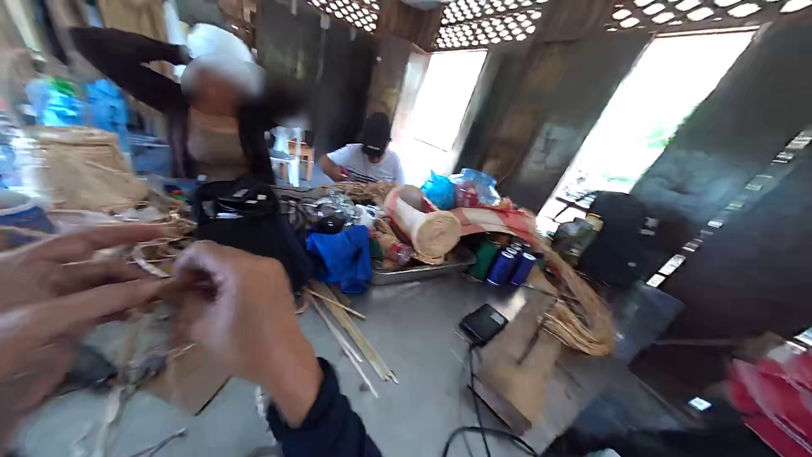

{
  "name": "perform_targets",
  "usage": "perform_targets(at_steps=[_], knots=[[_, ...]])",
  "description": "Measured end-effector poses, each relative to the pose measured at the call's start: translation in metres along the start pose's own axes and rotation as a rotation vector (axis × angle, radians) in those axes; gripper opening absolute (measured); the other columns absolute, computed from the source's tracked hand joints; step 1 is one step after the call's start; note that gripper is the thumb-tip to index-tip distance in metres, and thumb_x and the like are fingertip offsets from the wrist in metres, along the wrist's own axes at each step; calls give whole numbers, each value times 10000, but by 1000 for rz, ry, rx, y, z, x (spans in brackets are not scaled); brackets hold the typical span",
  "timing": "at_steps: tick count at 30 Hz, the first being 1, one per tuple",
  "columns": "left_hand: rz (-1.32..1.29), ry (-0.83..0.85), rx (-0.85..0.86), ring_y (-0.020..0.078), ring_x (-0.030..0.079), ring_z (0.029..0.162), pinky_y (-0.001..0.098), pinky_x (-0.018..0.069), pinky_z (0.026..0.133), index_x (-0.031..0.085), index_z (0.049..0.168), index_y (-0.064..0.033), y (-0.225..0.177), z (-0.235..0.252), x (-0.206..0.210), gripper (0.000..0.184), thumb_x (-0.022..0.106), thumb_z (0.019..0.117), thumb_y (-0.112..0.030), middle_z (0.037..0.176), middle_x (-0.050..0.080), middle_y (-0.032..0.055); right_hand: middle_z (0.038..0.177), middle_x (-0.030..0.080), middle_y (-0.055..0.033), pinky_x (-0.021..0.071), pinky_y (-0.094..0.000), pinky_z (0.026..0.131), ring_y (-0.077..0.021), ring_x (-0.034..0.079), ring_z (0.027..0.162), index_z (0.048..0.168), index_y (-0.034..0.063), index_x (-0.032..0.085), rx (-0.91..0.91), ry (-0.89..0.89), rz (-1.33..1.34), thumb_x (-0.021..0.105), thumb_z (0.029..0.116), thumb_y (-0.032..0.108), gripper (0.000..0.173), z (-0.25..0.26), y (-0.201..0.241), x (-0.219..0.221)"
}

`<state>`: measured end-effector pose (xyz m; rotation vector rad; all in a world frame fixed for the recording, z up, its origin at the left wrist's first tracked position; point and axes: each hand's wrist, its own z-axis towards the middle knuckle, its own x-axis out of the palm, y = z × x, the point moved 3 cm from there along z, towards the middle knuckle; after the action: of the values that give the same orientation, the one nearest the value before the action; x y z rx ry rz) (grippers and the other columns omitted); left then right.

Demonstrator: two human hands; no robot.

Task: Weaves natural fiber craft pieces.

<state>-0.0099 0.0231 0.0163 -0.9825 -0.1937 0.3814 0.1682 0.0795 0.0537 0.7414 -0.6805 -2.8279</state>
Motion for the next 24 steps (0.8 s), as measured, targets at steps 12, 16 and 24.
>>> perform_targets(at_steps=[12, 16, 24], knots=[[10, -154, -98, 78, 670, 660, 238, 581, 656, 663, 1062, 8, -46, -6, 28, 242, 709, 839, 91, 753, 705, 16, 1064, 725, -134, 582, -399, 806, -236, 698, 969, 869, 35, 761, -13, -34, -99, 763, 825, 145, 118, 2, -2, -3], [72, -161, -93, 70, 664, 682, 228, 569, 668, 694, 971, -6, -49, -7, 24, 175, 732, 830, 90, 772, 707, 16, 1087, 729, -142, 573, -410, 844, -268, 691, 1039, 845, 49, 774, -40, -56, -153, 782, 814, 173, 129, 1, -2, 6], [327, -125, -97, 32, 685, 730, 216, 579, 709, 735, 943, -43, -51, -7, 23, 129, 785, 840, 16, 800, 730, -4, 967, 768, -104, 554, -462, 900, -317, 704, 1055, 797, 46, 781, -84, -86, -251, 678, 831, 59, 109, -3, 0, 14]])
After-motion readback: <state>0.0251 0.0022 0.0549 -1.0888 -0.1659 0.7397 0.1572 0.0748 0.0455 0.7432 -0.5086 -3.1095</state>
